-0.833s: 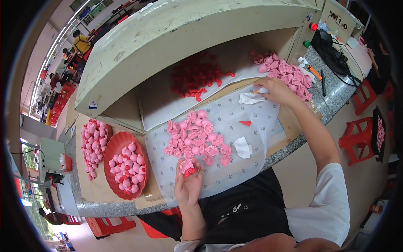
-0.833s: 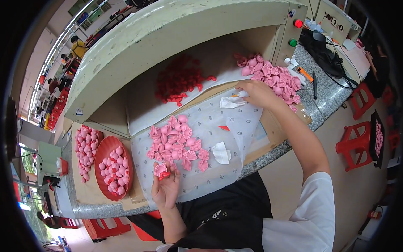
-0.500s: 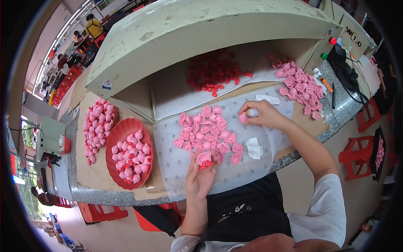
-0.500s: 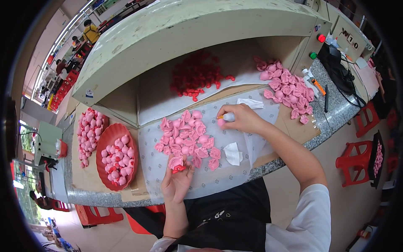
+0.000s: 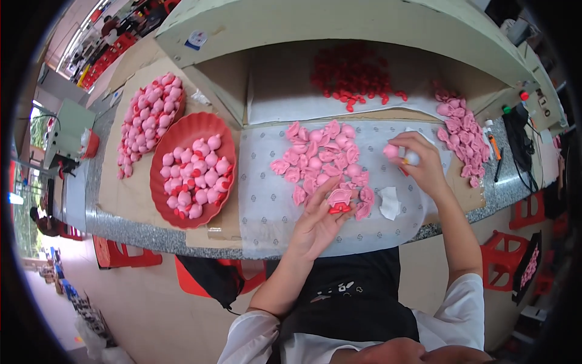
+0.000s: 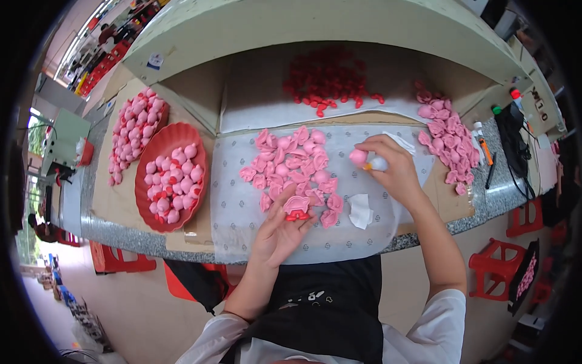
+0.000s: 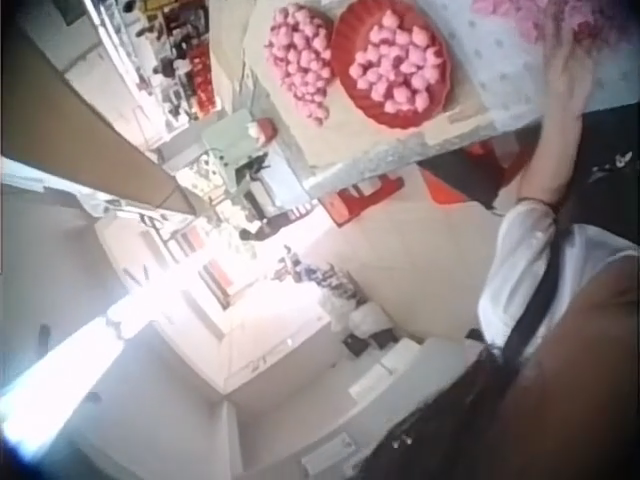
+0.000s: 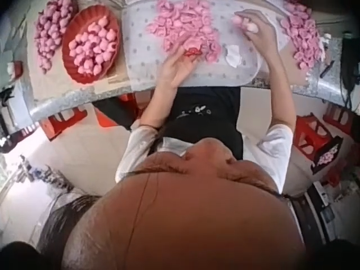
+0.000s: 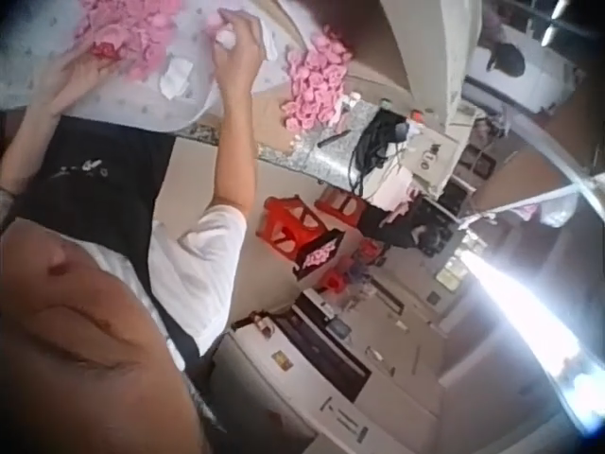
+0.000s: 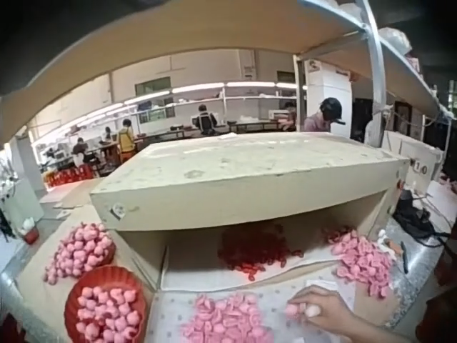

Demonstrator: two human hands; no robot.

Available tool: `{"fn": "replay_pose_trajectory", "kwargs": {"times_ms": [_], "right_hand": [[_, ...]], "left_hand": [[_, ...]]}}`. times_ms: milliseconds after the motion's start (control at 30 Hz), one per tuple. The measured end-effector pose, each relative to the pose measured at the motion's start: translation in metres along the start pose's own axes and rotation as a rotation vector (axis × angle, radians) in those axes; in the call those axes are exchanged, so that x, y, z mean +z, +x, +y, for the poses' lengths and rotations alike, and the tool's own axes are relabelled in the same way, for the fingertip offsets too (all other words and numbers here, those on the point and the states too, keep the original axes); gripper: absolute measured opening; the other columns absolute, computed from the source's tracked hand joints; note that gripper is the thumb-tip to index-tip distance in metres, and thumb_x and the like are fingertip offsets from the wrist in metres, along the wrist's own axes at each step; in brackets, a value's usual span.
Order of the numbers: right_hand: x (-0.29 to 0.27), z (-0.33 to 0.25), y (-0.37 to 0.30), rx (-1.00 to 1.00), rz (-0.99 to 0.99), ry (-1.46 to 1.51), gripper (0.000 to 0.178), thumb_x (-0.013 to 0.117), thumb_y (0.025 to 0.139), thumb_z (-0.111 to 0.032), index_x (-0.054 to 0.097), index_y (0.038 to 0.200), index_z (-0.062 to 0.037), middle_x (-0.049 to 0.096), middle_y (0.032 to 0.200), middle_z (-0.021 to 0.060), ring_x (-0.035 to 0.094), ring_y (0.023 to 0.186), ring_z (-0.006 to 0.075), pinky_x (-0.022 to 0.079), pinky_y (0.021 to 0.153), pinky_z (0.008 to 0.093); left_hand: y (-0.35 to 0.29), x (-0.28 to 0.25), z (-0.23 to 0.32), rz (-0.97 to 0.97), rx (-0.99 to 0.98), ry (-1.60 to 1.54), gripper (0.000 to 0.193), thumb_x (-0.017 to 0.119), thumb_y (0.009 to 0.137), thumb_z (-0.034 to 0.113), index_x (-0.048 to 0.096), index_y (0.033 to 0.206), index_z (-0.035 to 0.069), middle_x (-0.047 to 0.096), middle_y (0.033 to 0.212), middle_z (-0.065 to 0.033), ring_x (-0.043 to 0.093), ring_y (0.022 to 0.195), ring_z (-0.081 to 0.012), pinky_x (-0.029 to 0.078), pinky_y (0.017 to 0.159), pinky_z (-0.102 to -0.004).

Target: Gluing and assembling small pink toy components at a factory workbench.

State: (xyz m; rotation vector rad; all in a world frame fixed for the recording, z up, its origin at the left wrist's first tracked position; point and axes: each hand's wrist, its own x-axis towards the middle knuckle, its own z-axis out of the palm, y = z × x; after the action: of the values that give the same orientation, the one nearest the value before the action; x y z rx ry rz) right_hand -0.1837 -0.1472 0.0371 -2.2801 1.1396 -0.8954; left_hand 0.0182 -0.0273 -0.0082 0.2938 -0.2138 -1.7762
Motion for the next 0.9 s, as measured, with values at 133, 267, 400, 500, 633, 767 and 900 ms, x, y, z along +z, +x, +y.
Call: {"fn": "replay_pose_trajectory", "kwargs": {"times_ms": [133, 267, 400, 500, 633, 767, 900], "right_hand": [[0.007, -0.058, -0.02, -0.034, -0.065, 0.261, 0.031, 0.069, 0.058, -0.006, 0.058, 0.087, -0.0036, 0.053, 0.09, 0.0091, 0.051, 0.073, 0.0148, 0.041, 0.06, 0.0238], [0.019, -0.074, -0.031, -0.135, -0.159, 0.305, 0.034, 0.07, 0.058, -0.008, 0.059, 0.09, -0.0043, 0.05, 0.096, 0.0085, 0.047, 0.067, 0.0127, 0.039, 0.057, 0.0224], [0.023, -0.073, -0.034, -0.149, -0.129, 0.293, 0.035, 0.07, 0.057, -0.009, 0.06, 0.09, -0.0051, 0.049, 0.096, 0.0079, 0.045, 0.065, 0.0119, 0.037, 0.055, 0.0219], [0.026, -0.072, -0.036, -0.131, -0.127, 0.293, 0.034, 0.07, 0.057, -0.009, 0.06, 0.09, -0.0055, 0.049, 0.097, 0.0076, 0.044, 0.064, 0.0118, 0.036, 0.055, 0.0218], [0.027, -0.072, -0.038, -0.123, -0.122, 0.295, 0.034, 0.07, 0.057, -0.009, 0.06, 0.09, -0.0058, 0.049, 0.097, 0.0079, 0.044, 0.065, 0.0118, 0.036, 0.056, 0.0219], [0.028, -0.07, -0.038, -0.123, -0.127, 0.305, 0.035, 0.07, 0.057, -0.009, 0.06, 0.089, -0.0061, 0.049, 0.097, 0.0084, 0.044, 0.066, 0.0121, 0.036, 0.056, 0.0221], [0.026, -0.072, -0.037, -0.111, -0.158, 0.347, 0.034, 0.07, 0.057, -0.009, 0.059, 0.089, -0.006, 0.049, 0.098, 0.009, 0.045, 0.069, 0.013, 0.037, 0.058, 0.0225]], "left_hand": [[0.001, 0.003, -0.002, -0.058, -0.009, 0.114, 0.045, 0.045, 0.082, 0.015, 0.028, 0.123, 0.007, 0.041, 0.116, -0.0101, 0.04, 0.108, -0.0203, 0.031, 0.091, -0.0355], [-0.003, 0.012, -0.008, 0.032, 0.009, 0.155, 0.044, 0.046, 0.082, 0.011, 0.029, 0.122, 0.007, 0.044, 0.112, -0.0081, 0.041, 0.105, -0.0156, 0.03, 0.091, -0.0322], [-0.003, 0.012, -0.009, 0.001, -0.004, 0.193, 0.044, 0.047, 0.081, 0.01, 0.03, 0.121, 0.007, 0.044, 0.112, -0.0068, 0.041, 0.105, -0.0141, 0.029, 0.09, -0.0305], [-0.004, 0.009, -0.009, -0.04, 0.0, 0.244, 0.048, 0.048, 0.081, 0.014, 0.027, 0.123, 0.006, 0.038, 0.119, -0.0087, 0.036, 0.111, -0.0197, 0.028, 0.093, -0.0346], [-0.006, 0.008, -0.01, -0.049, -0.005, 0.264, 0.048, 0.049, 0.08, 0.014, 0.027, 0.122, 0.006, 0.04, 0.117, -0.0108, 0.038, 0.11, -0.0205, 0.029, 0.092, -0.0347], [-0.006, 0.008, -0.009, -0.075, -0.016, 0.259, 0.045, 0.048, 0.08, 0.009, 0.029, 0.121, 0.007, 0.045, 0.113, -0.0102, 0.041, 0.106, -0.0153, 0.031, 0.088, -0.0289], [-0.007, 0.007, -0.006, -0.082, -0.023, 0.31, 0.046, 0.049, 0.08, 0.008, 0.029, 0.121, 0.007, 0.046, 0.112, -0.0107, 0.043, 0.103, -0.0151, 0.033, 0.087, -0.0282]]}}
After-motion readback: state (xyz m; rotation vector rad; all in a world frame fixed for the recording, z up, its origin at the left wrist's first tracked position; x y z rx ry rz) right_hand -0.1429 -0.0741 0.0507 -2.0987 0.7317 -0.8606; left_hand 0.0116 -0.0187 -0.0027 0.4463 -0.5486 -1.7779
